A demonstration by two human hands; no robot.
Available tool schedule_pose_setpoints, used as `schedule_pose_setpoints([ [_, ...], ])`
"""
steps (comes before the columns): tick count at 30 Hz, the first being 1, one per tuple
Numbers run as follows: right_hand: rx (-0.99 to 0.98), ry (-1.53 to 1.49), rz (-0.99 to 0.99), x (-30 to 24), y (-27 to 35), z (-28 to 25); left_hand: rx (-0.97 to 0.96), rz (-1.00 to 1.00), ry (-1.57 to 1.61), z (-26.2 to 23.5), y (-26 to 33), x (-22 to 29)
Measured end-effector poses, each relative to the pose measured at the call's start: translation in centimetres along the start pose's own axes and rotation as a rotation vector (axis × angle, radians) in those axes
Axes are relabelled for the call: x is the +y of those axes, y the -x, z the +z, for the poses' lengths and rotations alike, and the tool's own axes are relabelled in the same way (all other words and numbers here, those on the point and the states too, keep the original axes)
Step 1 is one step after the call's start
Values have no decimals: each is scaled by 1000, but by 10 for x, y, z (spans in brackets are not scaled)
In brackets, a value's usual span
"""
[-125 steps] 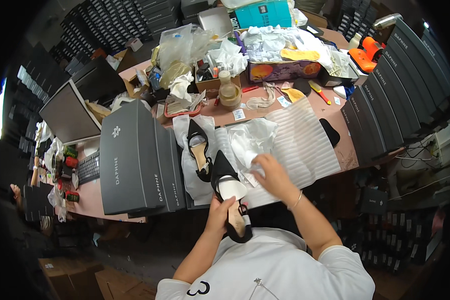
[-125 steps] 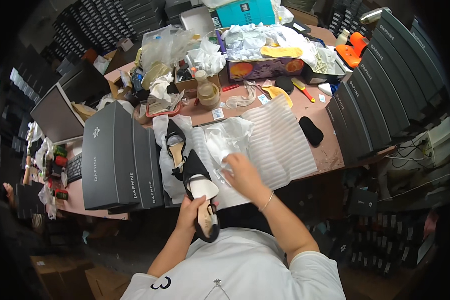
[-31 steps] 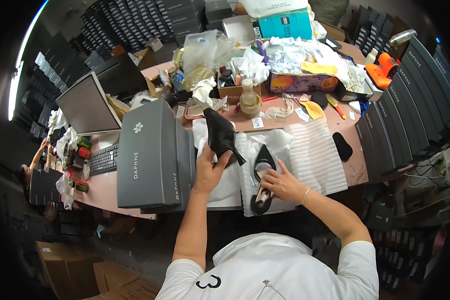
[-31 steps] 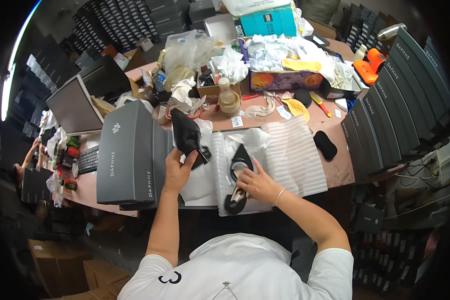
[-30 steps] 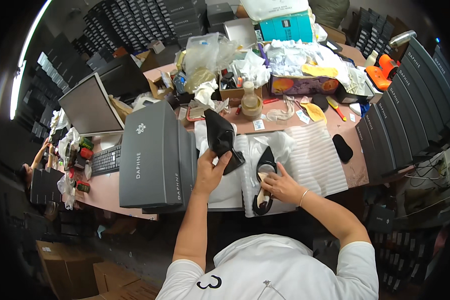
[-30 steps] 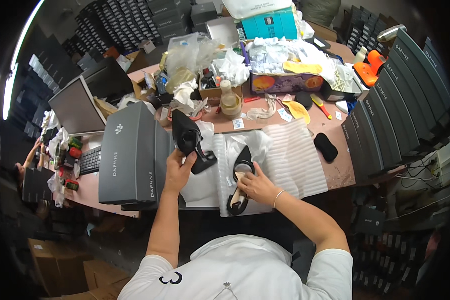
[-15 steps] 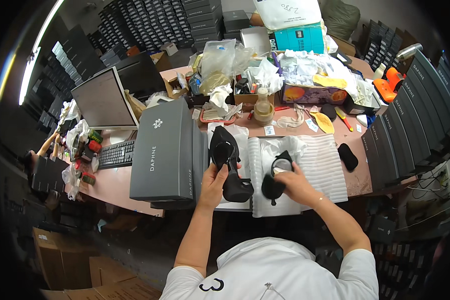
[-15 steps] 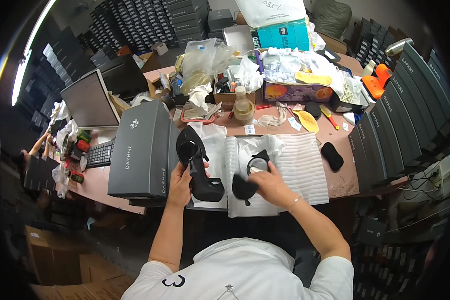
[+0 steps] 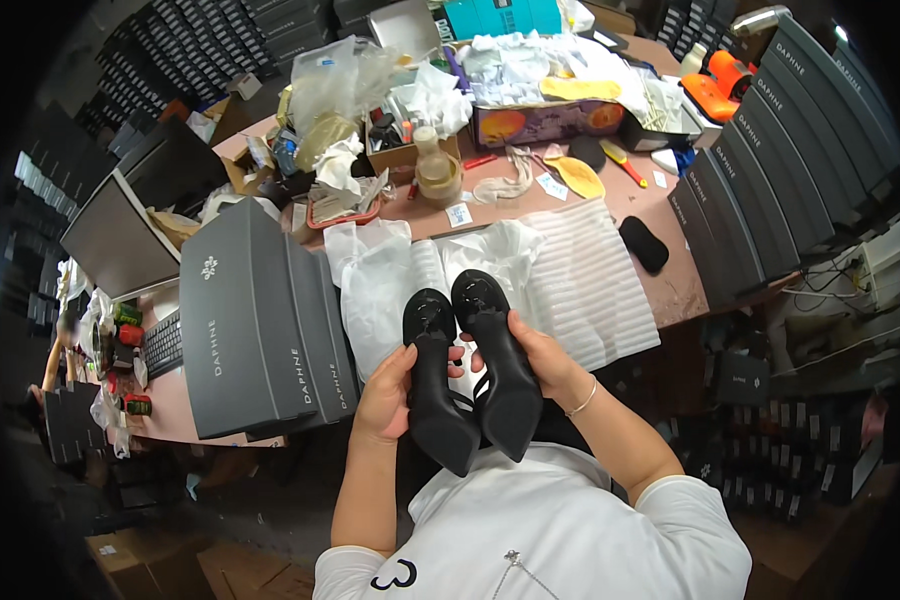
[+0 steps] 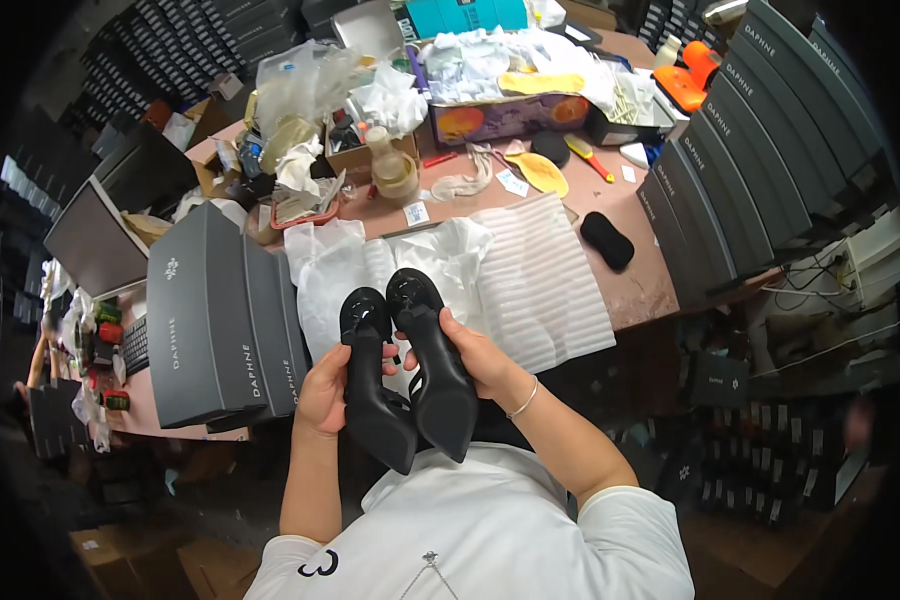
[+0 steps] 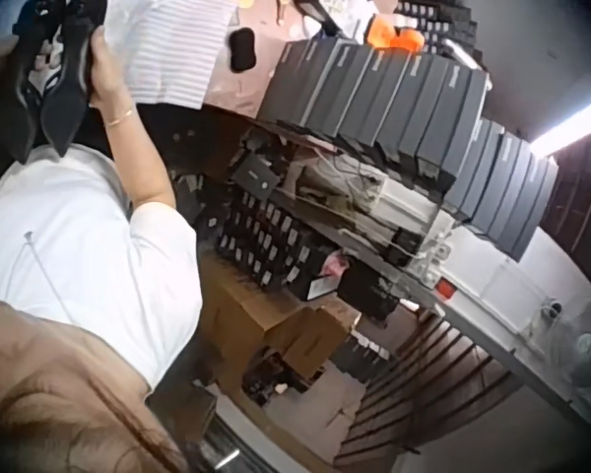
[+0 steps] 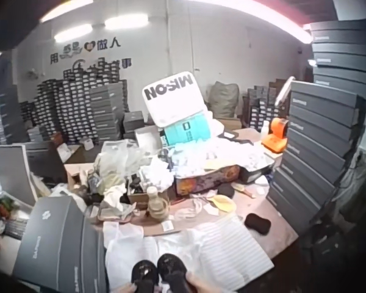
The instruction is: Packing high-heeled shoes into boxes with protective paper and bags.
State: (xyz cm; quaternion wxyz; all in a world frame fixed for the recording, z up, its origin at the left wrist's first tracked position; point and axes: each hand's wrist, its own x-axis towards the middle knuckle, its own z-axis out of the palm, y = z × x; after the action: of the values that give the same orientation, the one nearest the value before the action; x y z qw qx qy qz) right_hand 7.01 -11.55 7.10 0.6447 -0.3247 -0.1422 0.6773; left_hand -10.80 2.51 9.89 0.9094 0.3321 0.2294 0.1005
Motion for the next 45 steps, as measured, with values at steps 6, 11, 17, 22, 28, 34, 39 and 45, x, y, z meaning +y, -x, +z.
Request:
schedule_pose_setpoints([
  [6,-20,-112,19,5,-2,-12,-25,-28,80,-13,-12,-11],
  [11,-123,-197,12,11,-5,-21,-27,-41,82,-7,-10,-8],
  [17,-150,-217,2,14,-2,-23,-62,-50,62,2,-5,-4],
  [22,-160,-157,-29,16,4,-14,-113,-12,1,5,8,-2],
  [28,-215,-76,-60,15,17,-10,-191,27,-54,10,18,-2],
  [34,-191,-24,-146,7,28,-1,-273,35,-102,13,19,0],
  [39,-125,135,-164,5,33,-19,-329,46,-139,16,15,5],
  [45,332,415,-251,-94,42,-56,-219,62,-382,20,6,20],
])
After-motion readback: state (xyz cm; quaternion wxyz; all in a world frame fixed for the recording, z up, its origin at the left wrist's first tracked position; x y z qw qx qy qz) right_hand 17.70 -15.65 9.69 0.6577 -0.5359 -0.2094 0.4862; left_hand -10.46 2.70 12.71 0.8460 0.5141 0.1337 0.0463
